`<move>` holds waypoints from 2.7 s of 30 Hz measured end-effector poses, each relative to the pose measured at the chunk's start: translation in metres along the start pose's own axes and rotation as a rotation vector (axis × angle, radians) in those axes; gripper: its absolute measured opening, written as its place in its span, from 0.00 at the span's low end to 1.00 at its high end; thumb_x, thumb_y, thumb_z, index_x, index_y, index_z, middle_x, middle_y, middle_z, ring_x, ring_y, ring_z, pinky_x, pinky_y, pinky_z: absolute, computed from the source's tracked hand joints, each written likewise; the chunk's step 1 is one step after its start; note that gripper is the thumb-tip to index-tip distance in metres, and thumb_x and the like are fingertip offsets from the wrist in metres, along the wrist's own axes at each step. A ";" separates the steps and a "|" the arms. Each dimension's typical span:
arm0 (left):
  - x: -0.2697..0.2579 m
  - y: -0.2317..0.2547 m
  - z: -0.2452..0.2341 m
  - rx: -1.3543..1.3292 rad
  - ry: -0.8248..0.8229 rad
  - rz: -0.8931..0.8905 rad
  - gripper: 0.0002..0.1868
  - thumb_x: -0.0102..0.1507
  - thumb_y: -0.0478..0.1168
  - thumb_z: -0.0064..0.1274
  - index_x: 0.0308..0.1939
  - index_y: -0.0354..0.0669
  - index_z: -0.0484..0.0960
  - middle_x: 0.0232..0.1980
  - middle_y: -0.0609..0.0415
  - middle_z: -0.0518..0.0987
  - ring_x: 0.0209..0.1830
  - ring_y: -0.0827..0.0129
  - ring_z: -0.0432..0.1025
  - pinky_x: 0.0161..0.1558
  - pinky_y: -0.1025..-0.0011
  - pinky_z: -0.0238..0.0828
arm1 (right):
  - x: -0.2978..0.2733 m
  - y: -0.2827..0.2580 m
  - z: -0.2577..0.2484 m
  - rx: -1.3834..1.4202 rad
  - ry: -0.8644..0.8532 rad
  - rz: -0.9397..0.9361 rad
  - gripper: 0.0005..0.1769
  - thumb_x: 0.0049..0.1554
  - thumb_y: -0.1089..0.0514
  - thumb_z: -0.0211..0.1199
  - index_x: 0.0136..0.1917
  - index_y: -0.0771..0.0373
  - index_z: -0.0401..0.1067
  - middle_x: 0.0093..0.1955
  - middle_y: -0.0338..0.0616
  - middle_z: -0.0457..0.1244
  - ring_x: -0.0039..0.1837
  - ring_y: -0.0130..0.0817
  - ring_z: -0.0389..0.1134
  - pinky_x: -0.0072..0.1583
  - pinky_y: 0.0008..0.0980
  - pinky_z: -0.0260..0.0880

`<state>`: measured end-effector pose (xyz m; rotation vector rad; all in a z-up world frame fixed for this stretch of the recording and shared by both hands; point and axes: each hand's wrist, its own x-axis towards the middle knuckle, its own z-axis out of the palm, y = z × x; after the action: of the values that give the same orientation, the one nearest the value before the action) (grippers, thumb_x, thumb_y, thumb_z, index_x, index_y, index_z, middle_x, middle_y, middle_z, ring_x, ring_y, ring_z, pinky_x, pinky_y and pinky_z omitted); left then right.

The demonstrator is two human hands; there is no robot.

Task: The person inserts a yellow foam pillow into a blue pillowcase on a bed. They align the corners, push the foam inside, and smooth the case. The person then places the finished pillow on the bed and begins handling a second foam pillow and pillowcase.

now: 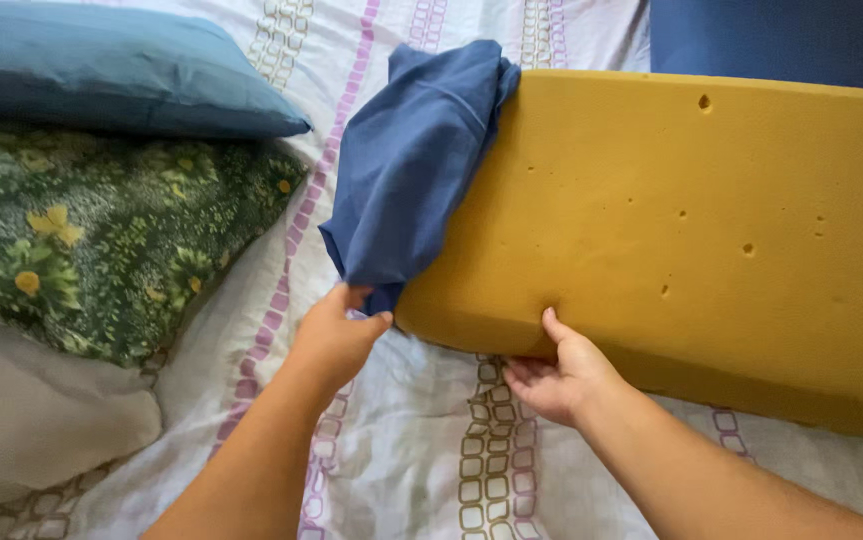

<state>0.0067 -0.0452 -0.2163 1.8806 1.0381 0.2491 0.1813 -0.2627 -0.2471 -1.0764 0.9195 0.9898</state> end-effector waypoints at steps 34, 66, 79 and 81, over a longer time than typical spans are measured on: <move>-0.063 0.113 -0.130 -0.146 0.502 0.528 0.32 0.54 0.48 0.68 0.56 0.38 0.72 0.57 0.41 0.76 0.57 0.52 0.72 0.57 0.62 0.68 | -0.295 0.028 0.129 -1.830 -0.432 -1.924 0.43 0.46 0.44 0.73 0.74 0.47 0.67 0.73 0.45 0.60 0.64 0.56 0.63 0.59 0.51 0.64; -0.012 0.182 -0.069 -0.484 0.239 0.396 0.14 0.67 0.43 0.49 0.43 0.35 0.82 0.42 0.44 0.82 0.38 0.64 0.75 0.42 0.64 0.68 | -0.256 -0.070 0.150 -2.094 -0.900 -2.026 0.37 0.50 0.37 0.72 0.60 0.68 0.73 0.58 0.63 0.67 0.59 0.59 0.68 0.57 0.51 0.67; -0.098 0.239 0.017 -0.214 0.174 0.569 0.13 0.61 0.40 0.54 0.46 0.35 0.81 0.44 0.36 0.83 0.46 0.49 0.78 0.49 0.60 0.72 | -0.207 -0.089 0.078 -1.638 -0.255 -1.943 0.46 0.48 0.48 0.64 0.79 0.46 0.55 0.63 0.57 0.68 0.60 0.56 0.70 0.61 0.47 0.68; -0.079 0.214 0.010 -0.300 0.073 0.649 0.17 0.59 0.43 0.57 0.46 0.33 0.79 0.44 0.39 0.84 0.45 0.55 0.81 0.47 0.64 0.75 | -0.204 -0.087 0.078 -1.692 -0.145 -1.914 0.38 0.48 0.47 0.67 0.72 0.47 0.66 0.64 0.55 0.68 0.62 0.56 0.69 0.60 0.48 0.68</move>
<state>0.0819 -0.1532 -0.0295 1.8829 0.3727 0.8060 0.2131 -0.2389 -0.0155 -2.2499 -1.4773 -0.1607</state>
